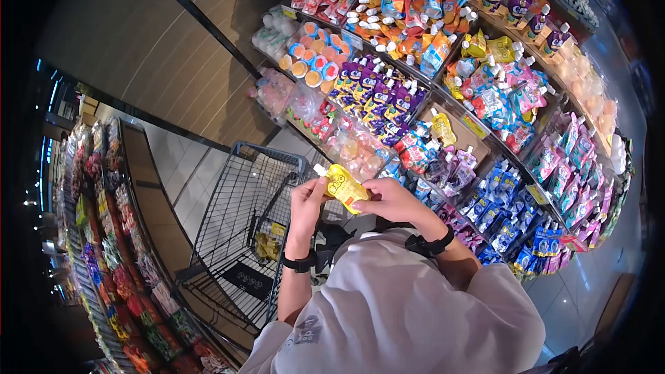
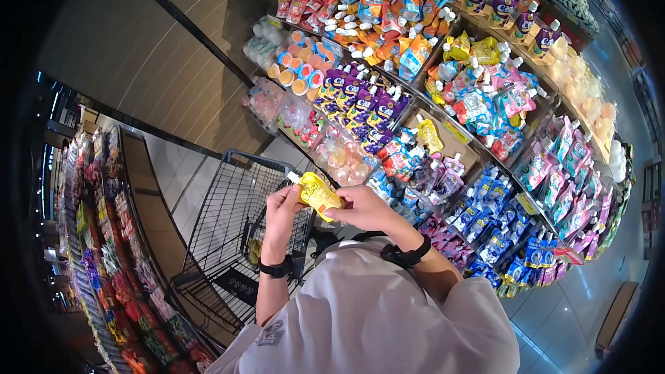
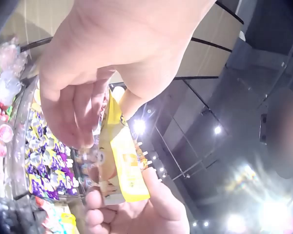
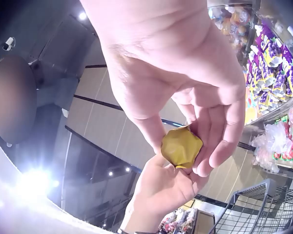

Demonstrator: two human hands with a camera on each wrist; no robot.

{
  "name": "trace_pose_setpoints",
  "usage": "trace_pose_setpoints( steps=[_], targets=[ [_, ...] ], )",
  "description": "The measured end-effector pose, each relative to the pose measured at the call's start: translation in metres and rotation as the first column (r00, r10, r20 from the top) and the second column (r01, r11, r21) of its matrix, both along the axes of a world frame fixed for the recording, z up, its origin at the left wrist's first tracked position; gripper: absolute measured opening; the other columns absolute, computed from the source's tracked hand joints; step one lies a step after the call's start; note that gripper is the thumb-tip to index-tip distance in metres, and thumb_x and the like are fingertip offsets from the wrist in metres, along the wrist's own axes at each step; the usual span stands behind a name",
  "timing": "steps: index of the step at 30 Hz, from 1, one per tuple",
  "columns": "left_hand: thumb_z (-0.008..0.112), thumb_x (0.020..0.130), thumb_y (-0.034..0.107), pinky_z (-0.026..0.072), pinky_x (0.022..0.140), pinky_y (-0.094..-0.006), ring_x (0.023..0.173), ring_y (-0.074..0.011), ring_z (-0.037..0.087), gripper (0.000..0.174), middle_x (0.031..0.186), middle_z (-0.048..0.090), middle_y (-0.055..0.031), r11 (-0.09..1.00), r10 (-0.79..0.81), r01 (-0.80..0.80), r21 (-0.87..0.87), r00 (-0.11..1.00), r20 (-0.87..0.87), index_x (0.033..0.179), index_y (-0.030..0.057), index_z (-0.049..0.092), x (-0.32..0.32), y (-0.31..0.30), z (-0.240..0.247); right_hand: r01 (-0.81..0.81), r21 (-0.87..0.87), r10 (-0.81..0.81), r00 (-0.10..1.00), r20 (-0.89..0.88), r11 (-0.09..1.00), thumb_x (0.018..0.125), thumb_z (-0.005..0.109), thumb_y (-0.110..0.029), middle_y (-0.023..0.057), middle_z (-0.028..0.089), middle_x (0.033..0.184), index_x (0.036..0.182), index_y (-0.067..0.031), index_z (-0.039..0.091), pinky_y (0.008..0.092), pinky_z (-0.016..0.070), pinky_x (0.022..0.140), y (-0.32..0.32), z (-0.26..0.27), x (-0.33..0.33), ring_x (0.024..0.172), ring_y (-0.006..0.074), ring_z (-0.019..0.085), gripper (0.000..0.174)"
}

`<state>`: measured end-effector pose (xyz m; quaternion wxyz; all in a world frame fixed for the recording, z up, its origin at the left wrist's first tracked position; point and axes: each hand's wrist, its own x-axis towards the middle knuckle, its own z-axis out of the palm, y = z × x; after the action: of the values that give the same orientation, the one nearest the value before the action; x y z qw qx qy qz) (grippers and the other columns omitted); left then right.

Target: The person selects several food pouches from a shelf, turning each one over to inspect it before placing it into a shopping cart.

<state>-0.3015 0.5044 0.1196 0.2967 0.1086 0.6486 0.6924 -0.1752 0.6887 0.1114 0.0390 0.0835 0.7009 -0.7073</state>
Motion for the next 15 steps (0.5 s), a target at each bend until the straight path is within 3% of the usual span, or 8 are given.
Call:
trace_pose_setpoints(
  steps=[4, 7, 9, 12, 15],
  targets=[
    [0.056, 0.103, 0.022, 0.0544, 0.066, -0.0265, 0.07, -0.0115, 0.066, 0.036, 0.081, 0.072, -0.0087, 0.991, -0.055, 0.033, -0.132, 0.985, -0.165, 0.094, -0.0086, 0.071, -0.005, -0.007, -0.008, -0.017, 0.007, 0.017, 1.0, 0.011, 1.0, 0.089, 0.076, -0.023, 0.0029, 0.066, 0.074, 0.092, 0.001, 0.066, 0.0257, 0.0473, 0.061, -0.001, 0.015, 0.0, 0.067, 0.0063, 0.058, 0.026],
    [0.056, 0.103, 0.024, 0.0503, 0.057, -0.0263, 0.062, -0.0109, 0.064, 0.039, 0.071, 0.07, -0.0084, 0.972, -0.054, -0.018, -0.233, 0.952, -0.3, 0.085, -0.0074, 0.072, -0.002, -0.005, 0.0, -0.017, -0.01, 0.017, 1.0, 0.01, 1.0, 0.089, 0.076, -0.022, 0.0027, 0.066, 0.074, 0.092, 0.0011, 0.066, 0.0256, 0.0474, 0.061, -0.004, 0.013, -0.001, 0.067, 0.0063, 0.058, 0.025],
    [0.056, 0.103, 0.025, 0.0454, 0.051, -0.0258, 0.055, -0.01, 0.061, 0.041, 0.063, 0.067, -0.0079, 0.908, -0.075, -0.136, -0.396, 0.878, -0.473, 0.081, -0.0068, 0.071, 0.001, -0.003, 0.005, -0.014, -0.011, 0.014, 1.0, 0.005, 1.0, 0.089, 0.076, -0.022, 0.0029, 0.066, 0.075, 0.093, 0.0011, 0.067, 0.0256, 0.0476, 0.061, -0.004, 0.005, -0.003, 0.067, 0.0065, 0.059, 0.025],
    [0.056, 0.103, 0.027, 0.0438, 0.049, -0.0261, 0.053, -0.0099, 0.06, 0.044, 0.06, 0.066, -0.0077, 0.909, -0.032, -0.166, -0.382, 0.886, -0.463, 0.078, -0.0063, 0.071, 0.003, -0.001, 0.009, -0.017, 0.024, 0.017, 1.0, 0.007, 1.0, 0.089, 0.076, -0.022, 0.003, 0.067, 0.076, 0.094, 0.0014, 0.067, 0.0257, 0.0479, 0.062, -0.005, 0.002, -0.004, 0.068, 0.0068, 0.059, 0.026],
    [0.057, 0.103, 0.028, 0.0459, 0.05, -0.0267, 0.053, -0.0111, 0.061, 0.045, 0.06, 0.066, -0.007, 0.935, 0.014, -0.156, -0.319, 0.914, -0.406, 0.077, -0.0066, 0.071, 0.001, -0.003, 0.002, 0.0, -0.12, 0.001, 1.0, 0.013, 0.993, 0.088, 0.076, -0.023, 0.0023, 0.065, 0.075, 0.095, 0.0014, 0.067, 0.0255, 0.0469, 0.061, -0.006, 0.007, -0.004, 0.067, 0.0067, 0.057, 0.027]
  ],
)
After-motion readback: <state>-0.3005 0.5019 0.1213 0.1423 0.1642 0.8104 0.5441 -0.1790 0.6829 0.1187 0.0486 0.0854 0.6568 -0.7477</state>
